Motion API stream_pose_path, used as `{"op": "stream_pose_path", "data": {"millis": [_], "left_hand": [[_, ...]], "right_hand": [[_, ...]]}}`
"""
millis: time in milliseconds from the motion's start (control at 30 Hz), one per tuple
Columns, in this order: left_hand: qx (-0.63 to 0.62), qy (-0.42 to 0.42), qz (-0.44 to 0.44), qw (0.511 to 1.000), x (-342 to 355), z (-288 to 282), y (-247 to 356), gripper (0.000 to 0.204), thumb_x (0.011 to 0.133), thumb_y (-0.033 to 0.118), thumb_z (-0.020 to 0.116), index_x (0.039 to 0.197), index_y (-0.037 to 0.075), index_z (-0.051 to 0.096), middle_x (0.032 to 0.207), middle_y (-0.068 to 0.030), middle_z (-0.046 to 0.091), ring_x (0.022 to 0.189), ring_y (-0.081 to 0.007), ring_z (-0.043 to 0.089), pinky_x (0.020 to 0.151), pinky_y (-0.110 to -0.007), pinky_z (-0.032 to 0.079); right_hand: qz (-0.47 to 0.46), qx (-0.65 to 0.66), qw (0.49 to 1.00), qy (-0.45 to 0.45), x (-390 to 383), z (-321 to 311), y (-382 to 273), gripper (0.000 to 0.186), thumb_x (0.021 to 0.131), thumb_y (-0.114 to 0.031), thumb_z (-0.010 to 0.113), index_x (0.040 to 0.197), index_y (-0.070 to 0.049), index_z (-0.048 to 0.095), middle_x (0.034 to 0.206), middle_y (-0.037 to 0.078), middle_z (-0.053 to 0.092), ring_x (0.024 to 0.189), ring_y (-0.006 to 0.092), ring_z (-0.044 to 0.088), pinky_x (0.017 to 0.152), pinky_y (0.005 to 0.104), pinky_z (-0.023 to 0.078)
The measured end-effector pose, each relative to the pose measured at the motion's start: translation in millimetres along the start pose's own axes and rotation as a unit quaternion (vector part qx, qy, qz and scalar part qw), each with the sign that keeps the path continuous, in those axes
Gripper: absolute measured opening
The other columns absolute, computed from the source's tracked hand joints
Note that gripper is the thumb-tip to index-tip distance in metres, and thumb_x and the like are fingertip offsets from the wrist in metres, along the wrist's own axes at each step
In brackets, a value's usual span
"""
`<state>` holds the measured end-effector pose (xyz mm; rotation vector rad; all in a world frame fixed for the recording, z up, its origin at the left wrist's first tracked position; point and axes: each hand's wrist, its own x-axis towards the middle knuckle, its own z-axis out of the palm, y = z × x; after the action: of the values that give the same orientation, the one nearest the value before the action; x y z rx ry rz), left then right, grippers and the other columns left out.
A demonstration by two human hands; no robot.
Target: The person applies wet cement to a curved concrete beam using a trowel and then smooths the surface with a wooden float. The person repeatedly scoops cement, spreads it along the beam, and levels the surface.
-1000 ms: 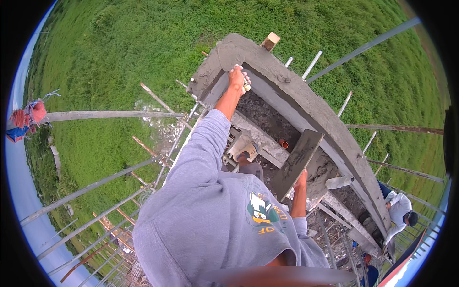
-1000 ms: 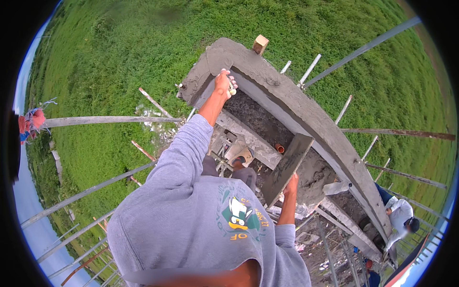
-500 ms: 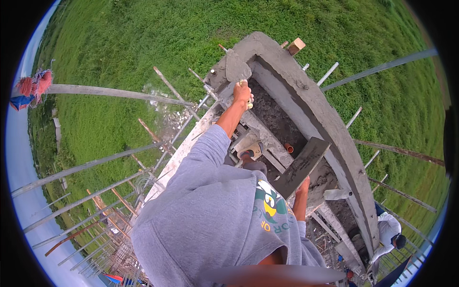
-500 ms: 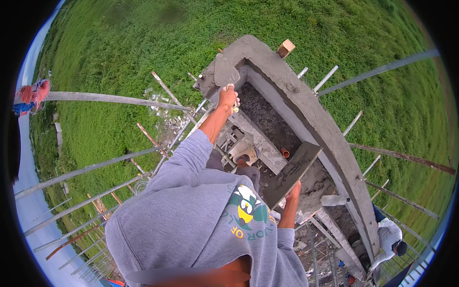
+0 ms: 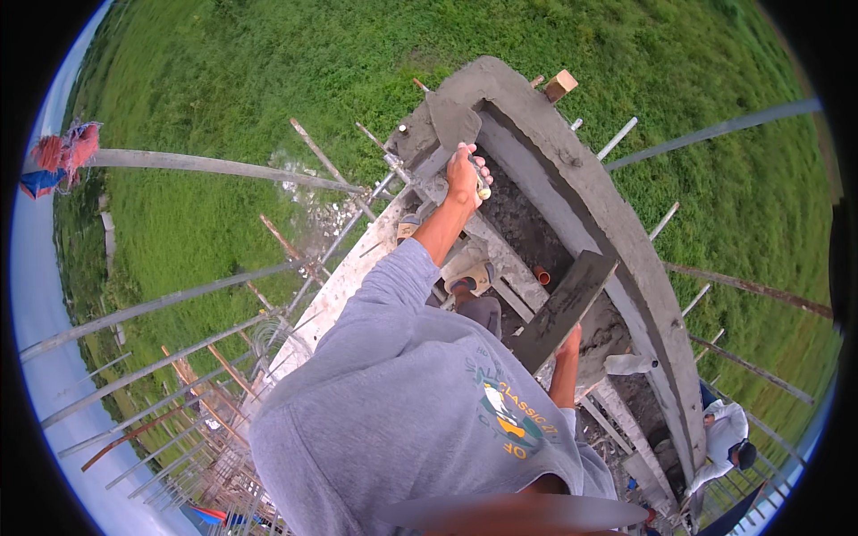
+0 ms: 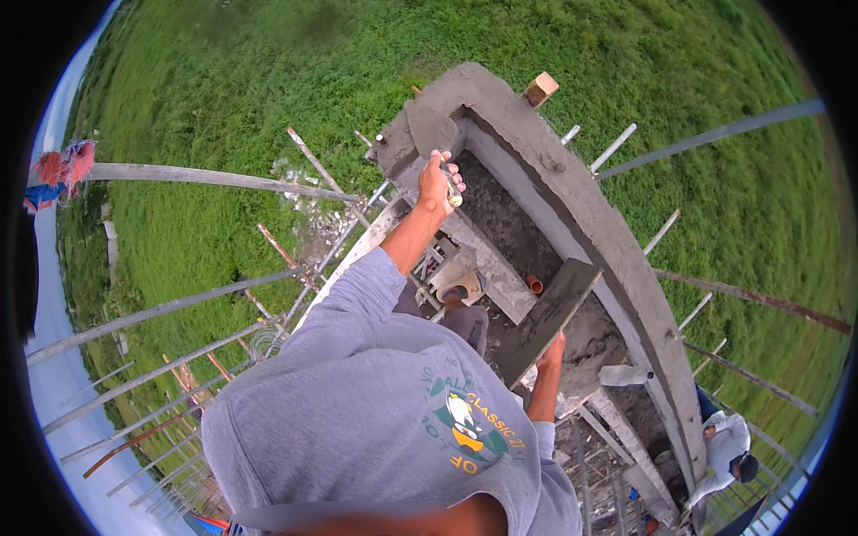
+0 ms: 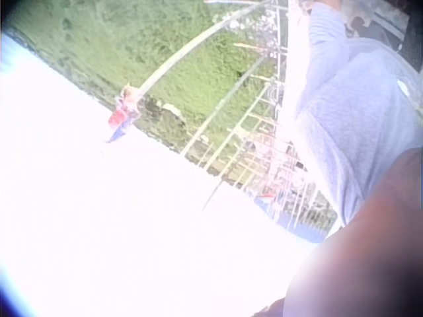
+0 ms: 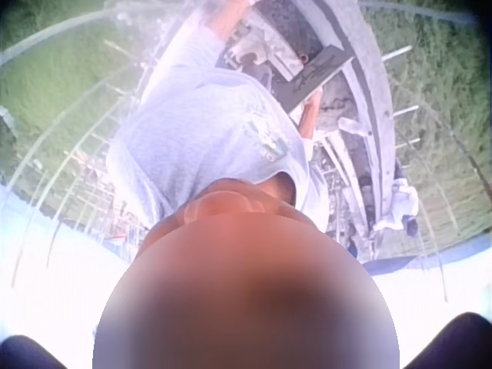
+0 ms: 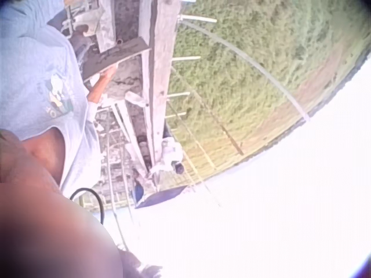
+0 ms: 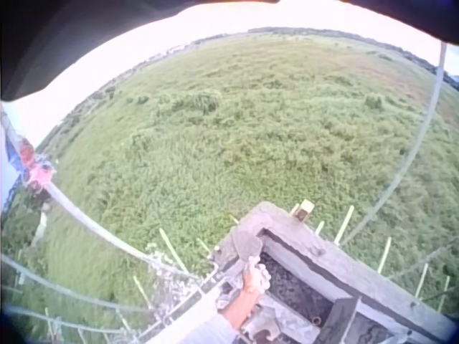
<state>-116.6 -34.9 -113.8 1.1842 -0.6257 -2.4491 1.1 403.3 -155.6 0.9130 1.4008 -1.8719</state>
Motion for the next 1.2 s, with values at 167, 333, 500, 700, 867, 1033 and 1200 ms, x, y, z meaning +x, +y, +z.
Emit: {"op": "stream_pose_path", "data": {"millis": [167, 333, 500, 700, 867, 1033, 1200], "left_hand": [[-0.014, 0.110, 0.004, 0.994, -16, -13, -18, 0.030, 0.109, 0.043, 0.041, 0.118, 0.015, 0.047, 0.079, -0.0040, 0.049, 0.057, -0.0166, 0.048, 0.050, -0.035, 0.043], [-0.043, 0.081, -0.016, 0.996, 23, 28, -39, 0.031, 0.109, 0.045, 0.041, 0.116, 0.015, 0.047, 0.077, -0.0040, 0.048, 0.056, -0.0172, 0.048, 0.049, -0.036, 0.044], [0.058, -0.043, -0.069, 0.995, 75, 79, -30, 0.031, 0.108, 0.041, 0.042, 0.117, 0.012, 0.047, 0.076, -0.0044, 0.050, 0.055, -0.0171, 0.049, 0.047, -0.036, 0.045], [0.172, 0.004, -0.031, 0.985, 56, 64, -34, 0.029, 0.108, 0.041, 0.045, 0.115, 0.013, 0.049, 0.074, -0.0036, 0.051, 0.056, -0.0166, 0.052, 0.048, -0.035, 0.047], [0.301, -0.074, -0.112, 0.944, 74, 56, -13, 0.034, 0.109, 0.041, 0.044, 0.117, 0.009, 0.053, 0.076, -0.0041, 0.054, 0.052, -0.0160, 0.053, 0.046, -0.035, 0.047], [0.320, -0.087, -0.120, 0.936, 111, 56, 44, 0.037, 0.110, 0.043, 0.041, 0.116, 0.008, 0.053, 0.075, -0.0025, 0.053, 0.056, -0.0133, 0.051, 0.048, -0.031, 0.047], [0.439, -0.141, -0.195, 0.866, 75, 50, 17, 0.038, 0.109, 0.045, 0.043, 0.117, 0.009, 0.054, 0.077, -0.0020, 0.052, 0.056, -0.0126, 0.050, 0.049, -0.031, 0.047]], "right_hand": [[0.000, -0.026, 0.998, 0.063, -7, -8, 4, 0.028, 0.104, -0.020, 0.054, 0.122, -0.001, 0.065, 0.103, 0.008, 0.073, 0.087, 0.0222, 0.073, 0.076, 0.0374, 0.062], [-0.020, 0.022, 0.999, 0.030, -12, -13, 11, 0.028, 0.104, -0.021, 0.055, 0.122, -0.002, 0.065, 0.104, 0.009, 0.073, 0.087, 0.0215, 0.073, 0.076, 0.0363, 0.062], [-0.019, 0.015, 0.999, 0.040, -18, -17, 19, 0.029, 0.103, -0.022, 0.056, 0.122, -0.003, 0.066, 0.104, 0.008, 0.074, 0.086, 0.0219, 0.073, 0.076, 0.0361, 0.061], [-0.019, 0.006, 0.998, 0.062, -25, -18, 21, 0.027, 0.103, -0.022, 0.055, 0.120, -0.003, 0.066, 0.102, 0.008, 0.074, 0.085, 0.0216, 0.073, 0.074, 0.0360, 0.061], [-0.024, -0.003, 0.998, 0.065, -22, -12, 21, 0.025, 0.104, -0.022, 0.055, 0.117, -0.004, 0.067, 0.100, 0.007, 0.073, 0.084, 0.0201, 0.073, 0.074, 0.0362, 0.061], [-0.038, 0.030, 0.999, 0.021, -27, -12, 24, 0.025, 0.105, -0.025, 0.057, 0.115, -0.004, 0.067, 0.097, 0.007, 0.073, 0.081, 0.0185, 0.072, 0.072, 0.0346, 0.061], [-0.032, 0.022, 0.999, 0.037, -28, -9, 36, 0.027, 0.104, -0.026, 0.057, 0.117, -0.005, 0.066, 0.096, 0.005, 0.072, 0.081, 0.0166, 0.071, 0.072, 0.0339, 0.060]]}}
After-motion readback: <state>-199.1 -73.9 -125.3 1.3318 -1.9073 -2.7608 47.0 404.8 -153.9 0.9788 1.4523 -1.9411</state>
